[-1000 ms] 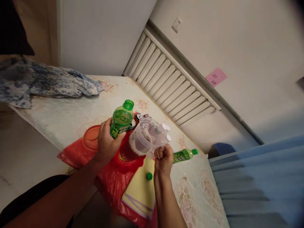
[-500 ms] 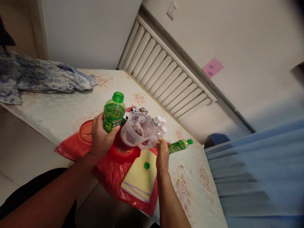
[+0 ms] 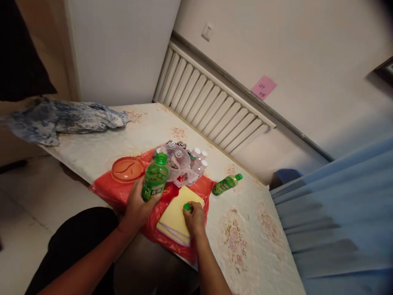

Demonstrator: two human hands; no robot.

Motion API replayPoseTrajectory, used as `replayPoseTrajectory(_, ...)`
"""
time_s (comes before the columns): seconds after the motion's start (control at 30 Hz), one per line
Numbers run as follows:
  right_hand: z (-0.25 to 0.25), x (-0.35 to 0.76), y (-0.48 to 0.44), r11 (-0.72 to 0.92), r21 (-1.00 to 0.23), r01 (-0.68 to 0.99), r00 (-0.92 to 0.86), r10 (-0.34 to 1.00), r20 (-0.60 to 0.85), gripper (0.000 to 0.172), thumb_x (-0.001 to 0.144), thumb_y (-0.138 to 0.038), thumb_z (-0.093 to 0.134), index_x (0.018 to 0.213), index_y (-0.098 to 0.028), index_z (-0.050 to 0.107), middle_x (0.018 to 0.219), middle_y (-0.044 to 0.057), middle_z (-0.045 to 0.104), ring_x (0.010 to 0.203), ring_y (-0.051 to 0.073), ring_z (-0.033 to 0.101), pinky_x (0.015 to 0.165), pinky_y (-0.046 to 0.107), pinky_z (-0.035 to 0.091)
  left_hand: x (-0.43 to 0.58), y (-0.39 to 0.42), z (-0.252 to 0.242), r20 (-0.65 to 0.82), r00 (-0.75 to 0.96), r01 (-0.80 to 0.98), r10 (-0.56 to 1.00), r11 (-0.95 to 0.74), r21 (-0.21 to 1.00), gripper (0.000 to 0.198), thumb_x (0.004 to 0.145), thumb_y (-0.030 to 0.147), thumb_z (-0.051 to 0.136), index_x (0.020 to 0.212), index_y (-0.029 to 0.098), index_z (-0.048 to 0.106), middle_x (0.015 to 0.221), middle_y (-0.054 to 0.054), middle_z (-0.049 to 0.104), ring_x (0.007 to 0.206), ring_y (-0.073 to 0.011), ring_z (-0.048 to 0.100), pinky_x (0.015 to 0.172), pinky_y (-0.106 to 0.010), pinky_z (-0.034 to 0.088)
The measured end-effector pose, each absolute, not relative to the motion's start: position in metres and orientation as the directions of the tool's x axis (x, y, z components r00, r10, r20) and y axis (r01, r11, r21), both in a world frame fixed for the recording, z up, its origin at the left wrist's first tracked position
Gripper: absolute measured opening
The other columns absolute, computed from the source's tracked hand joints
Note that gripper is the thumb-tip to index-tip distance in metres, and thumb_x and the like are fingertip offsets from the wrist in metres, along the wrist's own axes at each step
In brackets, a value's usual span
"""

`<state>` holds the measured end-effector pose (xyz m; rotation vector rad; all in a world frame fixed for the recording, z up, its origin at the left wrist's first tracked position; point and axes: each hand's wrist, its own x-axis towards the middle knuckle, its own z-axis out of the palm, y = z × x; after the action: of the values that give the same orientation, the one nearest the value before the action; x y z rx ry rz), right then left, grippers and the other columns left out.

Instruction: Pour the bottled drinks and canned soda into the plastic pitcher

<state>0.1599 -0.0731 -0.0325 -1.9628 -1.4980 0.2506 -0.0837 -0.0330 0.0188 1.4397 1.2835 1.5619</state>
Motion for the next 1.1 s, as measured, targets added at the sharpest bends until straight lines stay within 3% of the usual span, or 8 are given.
replayPoseTrajectory(0.13, -0.011, 0.169, -0.075, -0.084, -0.723, 0.686, 0.364, 0.900, 0.241, 0.013, 0.067, -0.025, 0.063, 0.078, -0.018, 0.067, 0.071, -0.001, 0.057, 0.062, 0.015, 0.051, 0.061, 0.027, 0.045, -0.063, -0.056, 0.003, 0.276, 0.006, 0.056, 0.961, -0.276, 0.959, 0.065, 0.078, 0.040, 0.068, 0.137, 0.018, 0.049, 0.132, -0.012, 0.060, 0.122, -0.0318, 0.058, 0.106, -0.049, 0.046)
replayPoseTrajectory(0.27, 0.043, 0.177, -0.092, 0.085, -0.785, 0.613, 0.295, 0.897, 0.328, 0.024, 0.069, -0.024, 0.063, 0.092, -0.019, 0.067, 0.084, 0.001, 0.061, 0.064, 0.013, 0.053, 0.060, 0.025, 0.047, -0.043, -0.072, -0.009, 0.288, 0.118, 0.046, 0.950, -0.295, 0.955, 0.067, 0.075, 0.040, 0.068, 0.135, 0.017, 0.051, 0.135, -0.014, 0.058, 0.128, -0.0345, 0.054, 0.110, -0.053, 0.042)
replayPoseTrajectory(0.43, 0.123, 0.172, -0.123, 0.285, -0.679, 0.677, 0.128, 0.863, 0.489, 0.027, 0.076, -0.016, 0.061, 0.101, -0.019, 0.068, 0.103, 0.006, 0.064, 0.078, 0.016, 0.059, 0.069, 0.027, 0.050, -0.021, -0.089, -0.016, 0.337, 0.236, 0.055, 0.911, -0.359, 0.932, 0.070, 0.073, 0.040, 0.069, 0.136, 0.016, 0.052, 0.136, -0.015, 0.059, 0.128, -0.0360, 0.054, 0.111, -0.055, 0.042)
replayPoseTrajectory(0.53, 0.152, 0.172, -0.138, 0.359, -0.601, 0.714, -0.001, 0.859, 0.511, 0.028, 0.081, -0.014, 0.059, 0.107, -0.020, 0.068, 0.109, 0.008, 0.066, 0.089, 0.018, 0.062, 0.076, 0.029, 0.051, -0.014, -0.096, -0.019, 0.356, 0.274, 0.074, 0.894, -0.389, 0.918, 0.070, 0.072, 0.039, 0.070, 0.135, 0.017, 0.054, 0.135, -0.015, 0.060, 0.127, -0.0361, 0.055, 0.110, -0.055, 0.043)
replayPoseTrajectory(0.67, 0.165, 0.180, -0.153, 0.366, -0.571, 0.735, -0.082, 0.884, 0.461, 0.028, 0.083, -0.013, 0.060, 0.109, -0.021, 0.068, 0.106, 0.006, 0.069, 0.087, 0.018, 0.063, 0.081, 0.031, 0.051, -0.009, -0.101, -0.019, 0.364, 0.318, 0.080, 0.875, -0.407, 0.910, 0.070, 0.070, 0.036, 0.071, 0.136, 0.017, 0.053, 0.132, -0.014, 0.061, 0.125, -0.0351, 0.056, 0.110, -0.053, 0.043)
replayPoseTrajectory(0.87, 0.164, 0.197, -0.165, 0.213, -0.700, 0.682, 0.064, 0.936, 0.347, 0.026, 0.080, -0.024, 0.071, 0.104, -0.020, 0.062, 0.088, 0.002, 0.069, 0.073, 0.018, 0.062, 0.073, 0.031, 0.051, -0.007, -0.109, -0.014, 0.392, 0.401, 0.055, 0.828, -0.449, 0.892, 0.072, 0.070, 0.032, 0.070, 0.138, 0.016, 0.050, 0.135, -0.015, 0.059, 0.129, -0.0353, 0.053, 0.112, -0.053, 0.040)
replayPoseTrajectory(1.1, 0.171, 0.205, -0.174, 0.289, -0.703, 0.650, -0.020, 0.931, 0.364, 0.016, 0.083, -0.025, 0.068, 0.098, -0.020, 0.070, 0.081, 0.001, 0.068, 0.074, 0.017, 0.062, 0.075, 0.030, 0.050, -0.001, -0.119, -0.006, 0.358, 0.437, 0.098, 0.825, -0.439, 0.893, 0.069, 0.071, 0.033, 0.070, 0.136, 0.019, 0.053, 0.134, -0.013, 0.059, 0.129, -0.0345, 0.053, 0.112, -0.053, 0.040)
